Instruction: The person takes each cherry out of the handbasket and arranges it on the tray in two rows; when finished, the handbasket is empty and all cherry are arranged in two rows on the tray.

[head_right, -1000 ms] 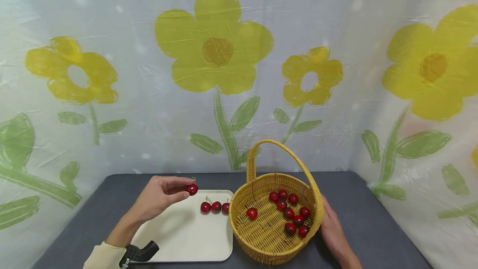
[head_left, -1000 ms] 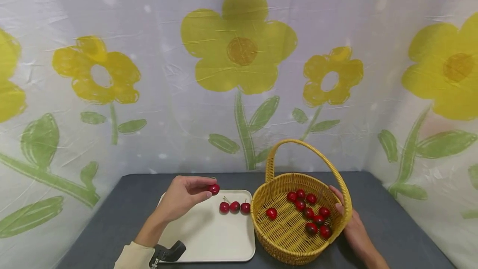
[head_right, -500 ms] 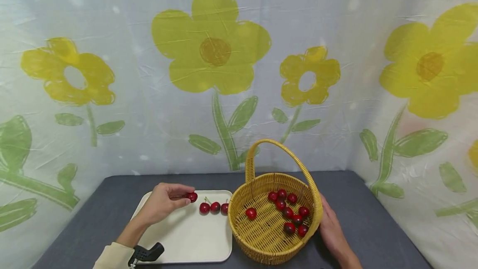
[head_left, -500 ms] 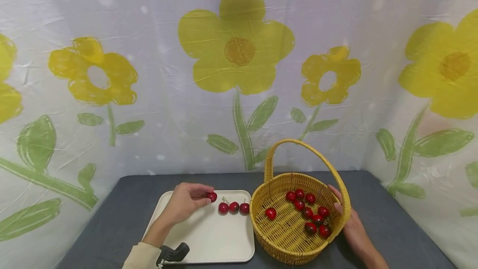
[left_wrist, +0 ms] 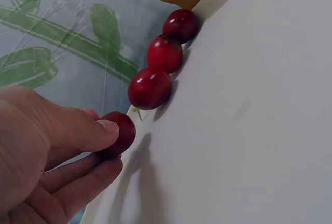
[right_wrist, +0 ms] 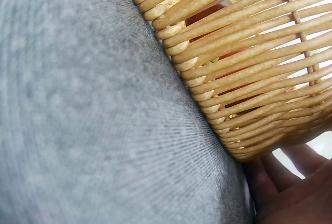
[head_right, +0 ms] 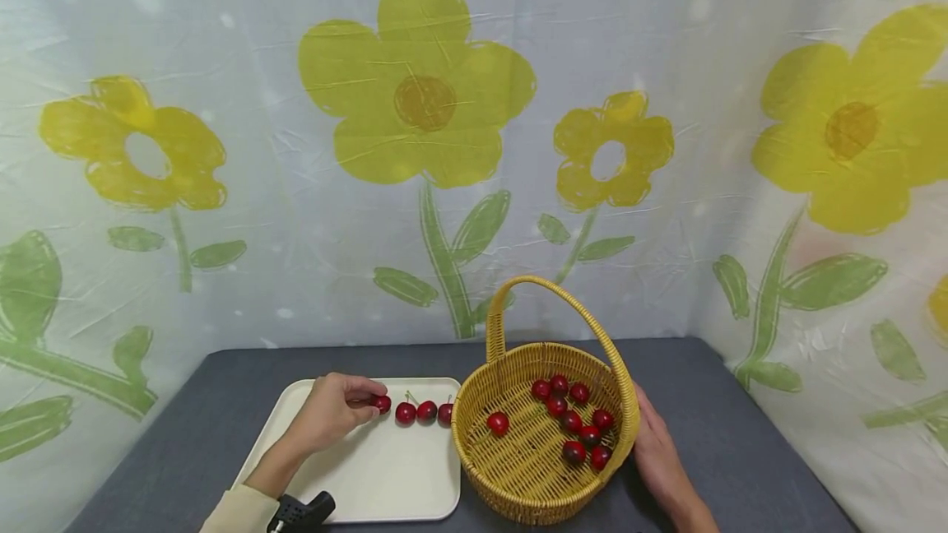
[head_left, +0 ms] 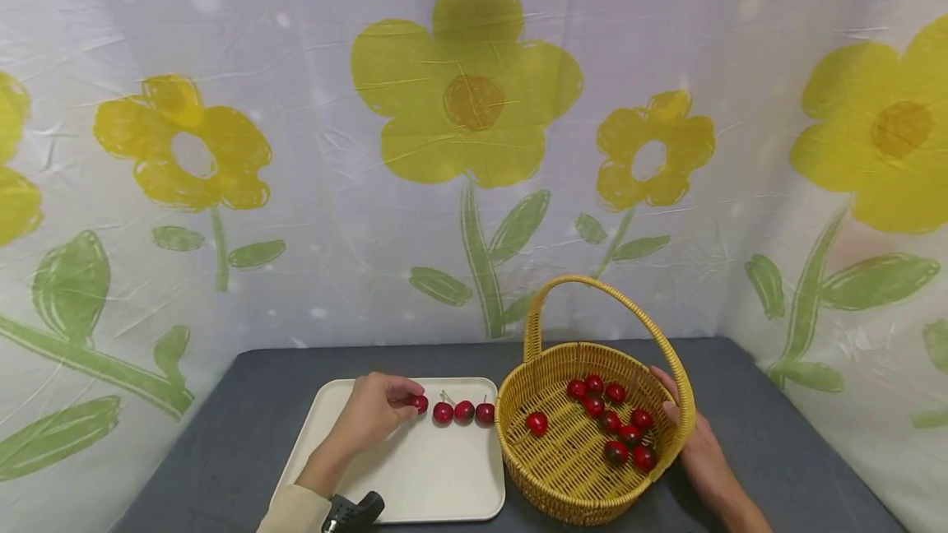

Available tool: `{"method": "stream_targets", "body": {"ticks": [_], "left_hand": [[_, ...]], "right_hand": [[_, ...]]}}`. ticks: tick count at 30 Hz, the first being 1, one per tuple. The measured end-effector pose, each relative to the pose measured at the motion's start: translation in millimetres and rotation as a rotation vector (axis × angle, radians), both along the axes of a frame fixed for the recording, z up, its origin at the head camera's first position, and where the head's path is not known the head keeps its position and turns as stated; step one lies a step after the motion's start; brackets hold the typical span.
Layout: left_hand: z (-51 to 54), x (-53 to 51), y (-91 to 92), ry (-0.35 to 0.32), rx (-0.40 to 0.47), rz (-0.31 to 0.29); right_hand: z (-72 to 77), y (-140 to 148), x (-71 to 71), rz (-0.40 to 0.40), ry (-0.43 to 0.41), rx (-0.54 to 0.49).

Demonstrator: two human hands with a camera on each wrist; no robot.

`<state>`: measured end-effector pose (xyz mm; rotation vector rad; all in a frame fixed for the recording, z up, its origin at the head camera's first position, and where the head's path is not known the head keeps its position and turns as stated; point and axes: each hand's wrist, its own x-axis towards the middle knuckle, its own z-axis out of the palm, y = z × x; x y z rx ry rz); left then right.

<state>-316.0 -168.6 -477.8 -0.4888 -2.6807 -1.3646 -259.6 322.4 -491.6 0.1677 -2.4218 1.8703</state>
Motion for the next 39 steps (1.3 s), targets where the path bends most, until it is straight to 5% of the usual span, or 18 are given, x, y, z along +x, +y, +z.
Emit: {"method": "stream_targets", "body": {"ticks": [29,39], "left_hand": [[-3.0,4.9,9.0,0.028,-0.067,0.004],[8.0,8.5,-0.6,-0.003,-0.053,0.035]], "right_hand": [[0.1,1.2,-1.5,-0.004,-0.01,0.014],[-1.1,0.4,-0.6,-0.001,0.002,-0.005]]}}
